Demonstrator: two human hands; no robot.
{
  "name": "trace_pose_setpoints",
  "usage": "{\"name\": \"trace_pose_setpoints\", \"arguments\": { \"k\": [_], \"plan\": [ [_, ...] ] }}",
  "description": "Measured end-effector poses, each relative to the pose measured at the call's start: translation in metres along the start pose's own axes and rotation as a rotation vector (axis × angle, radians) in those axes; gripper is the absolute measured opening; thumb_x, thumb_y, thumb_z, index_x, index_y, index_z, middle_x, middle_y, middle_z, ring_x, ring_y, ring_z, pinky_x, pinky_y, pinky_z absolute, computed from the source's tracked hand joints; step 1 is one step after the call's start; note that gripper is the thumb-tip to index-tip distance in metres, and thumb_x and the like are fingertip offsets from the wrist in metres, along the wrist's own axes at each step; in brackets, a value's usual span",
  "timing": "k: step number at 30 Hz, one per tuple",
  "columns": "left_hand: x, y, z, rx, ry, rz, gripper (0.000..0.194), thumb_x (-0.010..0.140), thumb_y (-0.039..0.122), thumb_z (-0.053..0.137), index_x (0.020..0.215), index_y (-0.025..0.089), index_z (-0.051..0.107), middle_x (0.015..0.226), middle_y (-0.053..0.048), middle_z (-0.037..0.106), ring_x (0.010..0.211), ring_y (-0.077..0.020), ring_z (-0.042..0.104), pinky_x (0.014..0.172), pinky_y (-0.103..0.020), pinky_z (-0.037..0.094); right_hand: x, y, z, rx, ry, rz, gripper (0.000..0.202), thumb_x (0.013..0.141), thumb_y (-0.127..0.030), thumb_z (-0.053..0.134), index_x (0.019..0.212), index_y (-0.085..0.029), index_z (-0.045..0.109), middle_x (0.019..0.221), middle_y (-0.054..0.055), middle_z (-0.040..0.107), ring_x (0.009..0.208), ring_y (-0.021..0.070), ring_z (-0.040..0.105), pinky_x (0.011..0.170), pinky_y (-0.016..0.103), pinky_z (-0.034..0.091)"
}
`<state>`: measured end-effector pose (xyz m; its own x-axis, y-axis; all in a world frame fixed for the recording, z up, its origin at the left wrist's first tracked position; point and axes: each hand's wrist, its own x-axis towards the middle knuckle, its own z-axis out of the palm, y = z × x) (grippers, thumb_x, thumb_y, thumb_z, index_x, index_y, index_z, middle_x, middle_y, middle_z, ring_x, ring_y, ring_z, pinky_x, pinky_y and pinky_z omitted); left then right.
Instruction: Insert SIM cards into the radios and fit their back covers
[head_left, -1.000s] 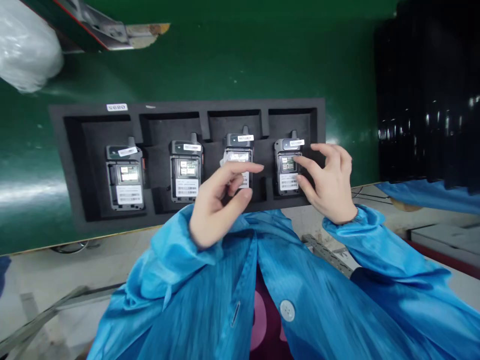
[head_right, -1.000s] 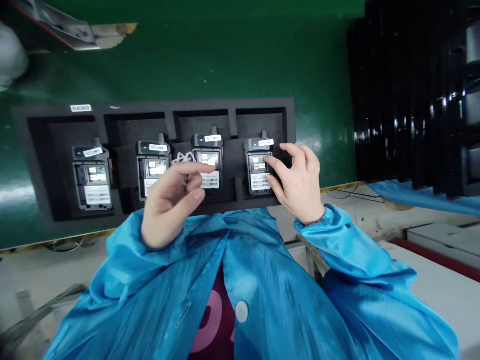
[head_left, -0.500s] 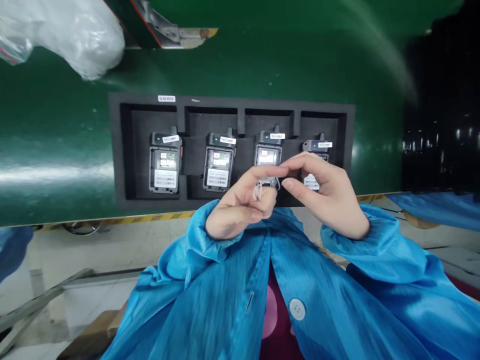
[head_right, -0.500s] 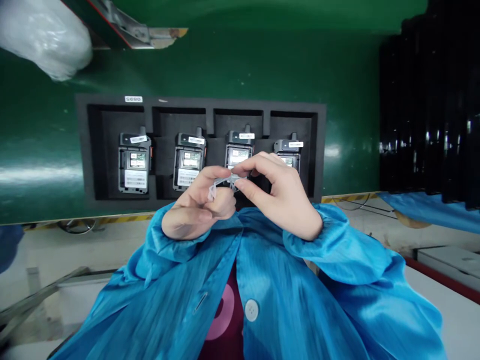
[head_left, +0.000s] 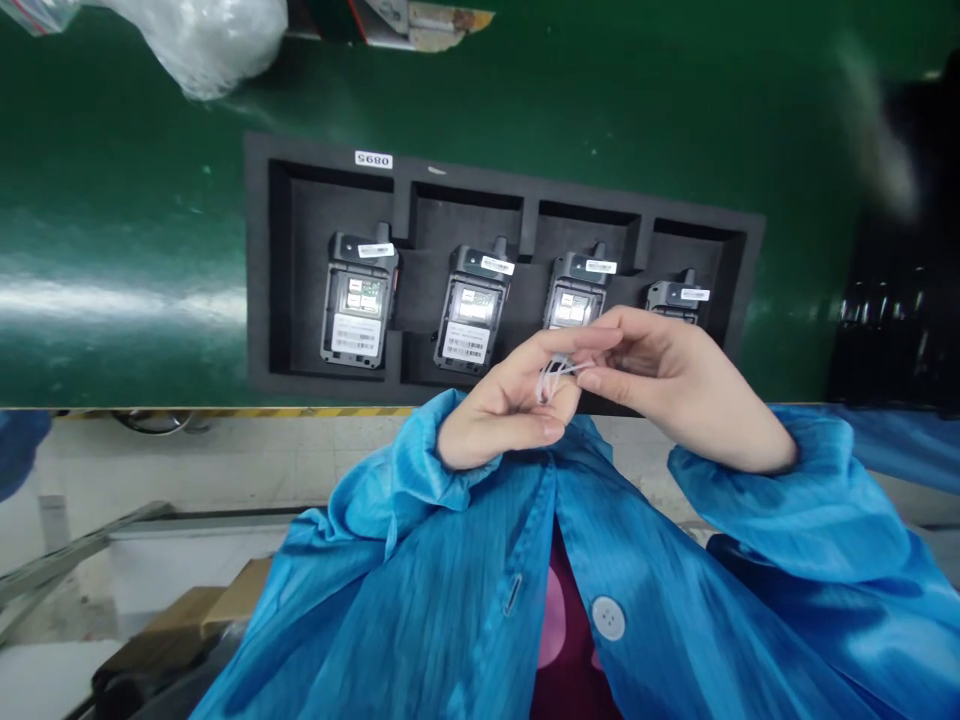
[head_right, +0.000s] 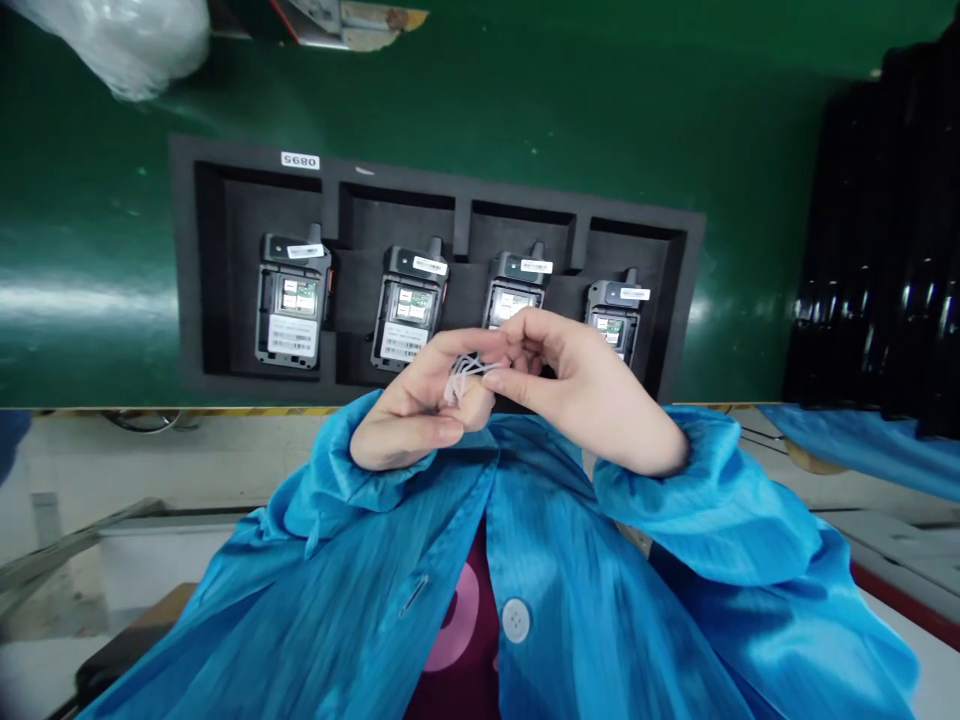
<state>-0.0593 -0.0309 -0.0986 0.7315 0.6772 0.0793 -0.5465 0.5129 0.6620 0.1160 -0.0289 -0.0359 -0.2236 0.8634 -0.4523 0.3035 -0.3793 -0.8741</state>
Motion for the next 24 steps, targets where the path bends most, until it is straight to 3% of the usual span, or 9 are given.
{"name": "trace_pose_setpoints", "arguments": {
  "k": [3, 8, 16, 21, 24],
  "plan": [
    [-0.002, 0.0, -0.001, 0.071, 0.046, 0.017, 0.053, 0.086, 0.026, 0.062, 0.137, 0.028, 0.047, 0.061, 0.005, 0.035, 0.052, -0.0072, 0.029, 0.048, -0.022, 0.023, 0.0, -0.002, 0.0, -0.014, 0.013, 0.027, 0.02, 0.083, -0.038, 0.067, 0.085, -0.019, 0.061, 0.085, 0.001, 0.064, 0.074, 0.0129, 0.059, 0.063, 0.027, 0.047],
    [-0.002, 0.0, -0.004, 0.171, 0.287, 0.053, 0.039, 0.091, 0.024, 0.059, 0.13, 0.026, 0.056, 0.07, 0.003, 0.046, 0.049, -0.0037, 0.037, 0.043, -0.019, 0.028, -0.004, -0.008, 0.001, -0.272, 0.112, -0.175, 0.01, 0.083, -0.027, 0.067, 0.08, -0.019, 0.062, 0.08, -0.002, 0.063, 0.075, 0.0107, 0.056, 0.071, 0.026, 0.047],
    [0.007, 0.002, -0.006, 0.037, 0.386, -0.005, 0.026, 0.09, 0.031, 0.06, 0.115, 0.023, 0.064, 0.092, -0.002, 0.064, 0.042, -0.0001, 0.045, 0.035, -0.015, 0.03, -0.015, -0.014, -0.003, -0.539, 0.087, -0.354, 0.004, 0.084, -0.024, 0.065, 0.087, -0.023, 0.063, 0.088, 0.001, 0.065, 0.083, 0.0169, 0.06, 0.075, 0.034, 0.047],
    [0.01, 0.013, -0.008, -0.087, 0.474, 0.013, 0.022, 0.088, 0.031, 0.06, 0.109, 0.024, 0.065, 0.092, 0.0, 0.061, 0.043, 0.0, 0.039, 0.034, -0.016, 0.025, -0.007, -0.006, -0.016, -0.643, 0.271, -0.36, 0.005, 0.084, -0.029, 0.066, 0.084, -0.024, 0.065, 0.093, 0.003, 0.061, 0.093, 0.0209, 0.057, 0.088, 0.042, 0.043],
    [0.009, 0.025, -0.013, 0.042, 0.507, 0.073, 0.016, 0.088, 0.034, 0.059, 0.097, 0.022, 0.067, 0.078, 0.001, 0.053, 0.05, -0.0048, 0.042, 0.039, -0.019, 0.031, 0.002, 0.008, -0.018, -0.696, 0.369, -0.32, 0.005, 0.082, -0.029, 0.067, 0.082, -0.023, 0.066, 0.092, 0.003, 0.059, 0.095, 0.0213, 0.056, 0.091, 0.043, 0.039]
  ]
}}
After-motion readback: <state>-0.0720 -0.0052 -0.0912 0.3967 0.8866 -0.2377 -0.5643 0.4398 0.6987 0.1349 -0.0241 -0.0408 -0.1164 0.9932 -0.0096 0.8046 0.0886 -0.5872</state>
